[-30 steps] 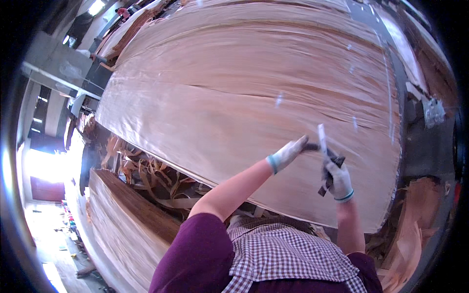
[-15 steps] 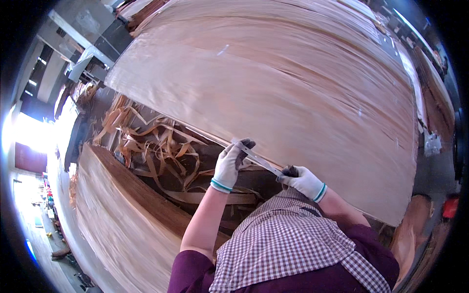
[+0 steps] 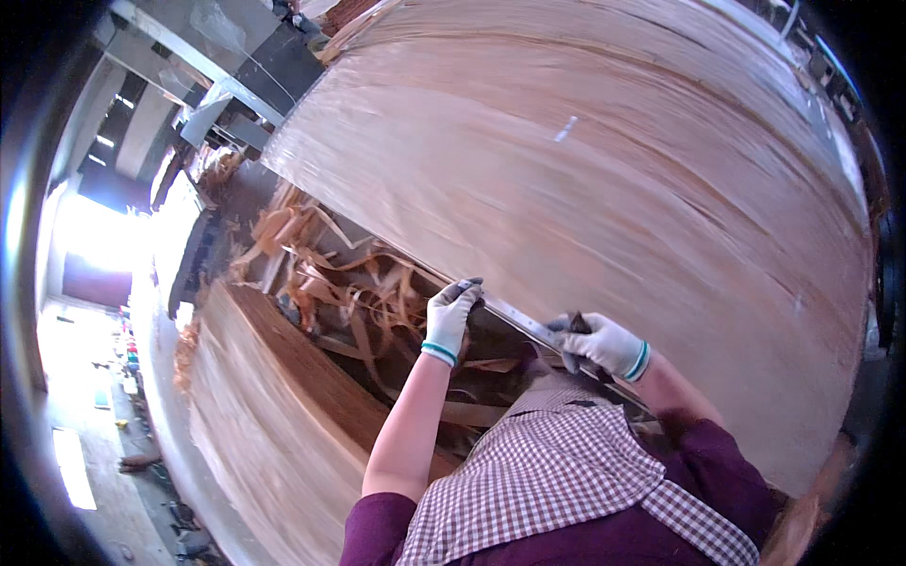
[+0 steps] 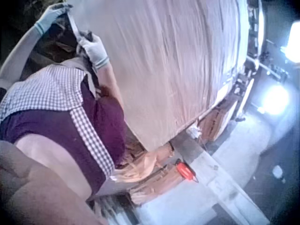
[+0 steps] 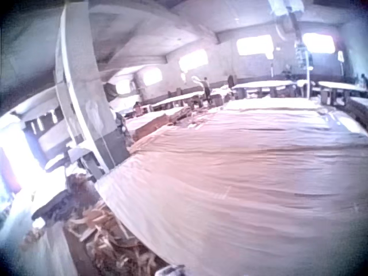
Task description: The person peels back a thin layer of wood veneer from a large stack, uses a utility knife to cut the sheet at the edge, and uses a tape measure to check dimensions before continuing to separate the sheets.
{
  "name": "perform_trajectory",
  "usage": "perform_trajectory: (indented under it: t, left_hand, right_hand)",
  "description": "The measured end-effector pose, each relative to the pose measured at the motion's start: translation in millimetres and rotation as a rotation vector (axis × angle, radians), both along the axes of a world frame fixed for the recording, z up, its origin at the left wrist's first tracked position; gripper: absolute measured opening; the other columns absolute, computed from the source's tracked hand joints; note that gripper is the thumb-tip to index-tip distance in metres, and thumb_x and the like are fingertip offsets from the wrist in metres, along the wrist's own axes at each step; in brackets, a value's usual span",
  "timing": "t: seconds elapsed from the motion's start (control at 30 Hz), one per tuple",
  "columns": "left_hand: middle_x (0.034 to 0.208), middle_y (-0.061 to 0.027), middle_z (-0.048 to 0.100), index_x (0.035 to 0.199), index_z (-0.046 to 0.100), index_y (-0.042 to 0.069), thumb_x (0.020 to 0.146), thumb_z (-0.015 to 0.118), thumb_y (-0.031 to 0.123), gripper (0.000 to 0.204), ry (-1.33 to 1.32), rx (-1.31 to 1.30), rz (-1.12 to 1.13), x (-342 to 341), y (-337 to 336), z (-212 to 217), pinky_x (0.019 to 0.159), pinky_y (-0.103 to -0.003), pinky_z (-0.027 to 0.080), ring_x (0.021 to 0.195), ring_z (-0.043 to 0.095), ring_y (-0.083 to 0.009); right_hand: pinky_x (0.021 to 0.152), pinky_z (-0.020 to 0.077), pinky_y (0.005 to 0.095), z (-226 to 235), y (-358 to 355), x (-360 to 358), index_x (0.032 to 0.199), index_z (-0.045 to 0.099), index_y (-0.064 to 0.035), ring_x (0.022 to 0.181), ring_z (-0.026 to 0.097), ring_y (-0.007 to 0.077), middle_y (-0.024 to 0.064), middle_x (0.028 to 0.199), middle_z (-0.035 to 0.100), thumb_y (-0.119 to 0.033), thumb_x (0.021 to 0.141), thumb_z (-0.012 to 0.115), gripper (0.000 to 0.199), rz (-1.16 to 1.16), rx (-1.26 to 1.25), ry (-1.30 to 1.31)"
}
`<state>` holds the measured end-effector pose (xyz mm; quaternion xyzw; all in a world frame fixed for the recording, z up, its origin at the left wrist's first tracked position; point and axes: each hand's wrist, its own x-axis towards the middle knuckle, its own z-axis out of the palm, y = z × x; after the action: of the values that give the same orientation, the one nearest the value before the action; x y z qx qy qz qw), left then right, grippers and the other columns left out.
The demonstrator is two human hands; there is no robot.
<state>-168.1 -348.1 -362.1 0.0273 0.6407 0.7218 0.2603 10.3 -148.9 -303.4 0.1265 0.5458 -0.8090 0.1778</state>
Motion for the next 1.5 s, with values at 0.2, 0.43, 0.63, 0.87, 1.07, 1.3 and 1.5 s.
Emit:
perform_trajectory:
  t: [0.2,0.43,0.63,0.87,1.07,1.3,1.5]
  left_hand:
    - [0.089,-0.0086,0.068,0.119,0.058,0.003,0.095,0.049,0.021,0.031,-0.056,-0.176,-0.024,-123.2,-21.5,2.3,0.066,-0.024,0.052,0.072,0.064,-0.013]
    - [0.104,-0.0109,0.066,0.114,0.06,-0.001,0.092,0.054,0.015,0.028,0.502,-0.348,-0.304,-268.8,-18.8,-47.1,0.086,-0.028,0.048,0.094,0.063,-0.0187]
    - [0.137,-0.0135,0.044,0.13,0.048,0.013,0.089,0.053,0.036,0.048,1.145,-0.906,-0.663,-457.9,49.8,-51.2,0.107,-0.042,0.03,0.129,0.039,-0.0287]
    - [0.151,-0.0091,0.02,0.145,0.025,0.016,0.091,0.044,0.042,0.062,1.358,-1.061,-0.788,-587.1,128.6,-69.5,0.113,-0.049,0.01,0.14,0.014,-0.03]
    - [0.152,-0.0067,0.021,0.142,0.033,0.016,0.094,0.036,0.043,0.055,1.375,-0.874,-0.869,-643.0,128.5,-94.0,0.114,-0.045,0.009,0.14,0.017,-0.0254]
    - [0.135,-0.0104,0.045,0.122,0.051,0.013,0.088,0.05,0.024,0.036,1.148,-0.647,-0.697,-672.7,145.0,-80.4,0.097,-0.043,0.04,0.124,0.043,-0.0295]
    - [0.15,-0.0082,0.024,0.141,0.033,0.033,0.09,0.045,0.043,0.053,1.228,-1.065,-0.725,-673.0,187.4,-49.8,0.092,-0.044,0.042,0.119,0.045,-0.0324]
  right_hand:
    - [0.04,0.0246,0.0184,19.4,0.9,-122.5,0.123,0.054,-0.0043,0.045,0.037,0.0034,0.0008,0.064,0.054,-0.023,0.093,0.054,0.035,-0.128,-0.317,-0.02]
    - [0.042,0.0243,0.0175,32.9,21.8,-250.7,0.125,0.053,-0.0061,0.045,0.036,0.0027,0.0012,0.065,0.054,-0.024,0.093,0.053,0.036,-0.284,-0.125,0.038]
    - [0.041,0.0254,0.0189,13.5,35.2,-392.6,0.116,0.058,-0.0051,0.044,0.037,0.005,0.0019,0.068,0.056,-0.02,0.09,0.054,0.03,-0.495,-0.046,0.01]
    - [0.041,0.0279,0.0203,-7.3,55.0,-578.6,0.102,0.061,-0.0068,0.043,0.037,0.0052,0.0026,0.069,0.056,-0.02,0.09,0.056,0.018,-0.713,-0.061,0.132]
    - [0.042,0.0283,0.0218,-67.8,26.8,-676.6,0.103,0.058,-0.0112,0.045,0.038,0.0053,0.0009,0.069,0.055,-0.021,0.091,0.057,0.016,-0.856,-0.299,0.049]
    - [0.042,0.0269,0.0229,-120.0,-9.7,-690.3,0.094,0.053,-0.0144,0.044,0.036,0.0059,-0.0003,0.068,0.054,-0.016,0.092,0.051,0.003,-0.964,-0.484,-0.169]
    - [0.041,0.0251,0.0222,-117.7,-23.6,-688.1,0.09,0.05,-0.0126,0.042,0.033,0.0054,-0.0005,0.066,0.052,-0.014,0.093,0.049,0.003,-0.962,-0.577,-0.11]
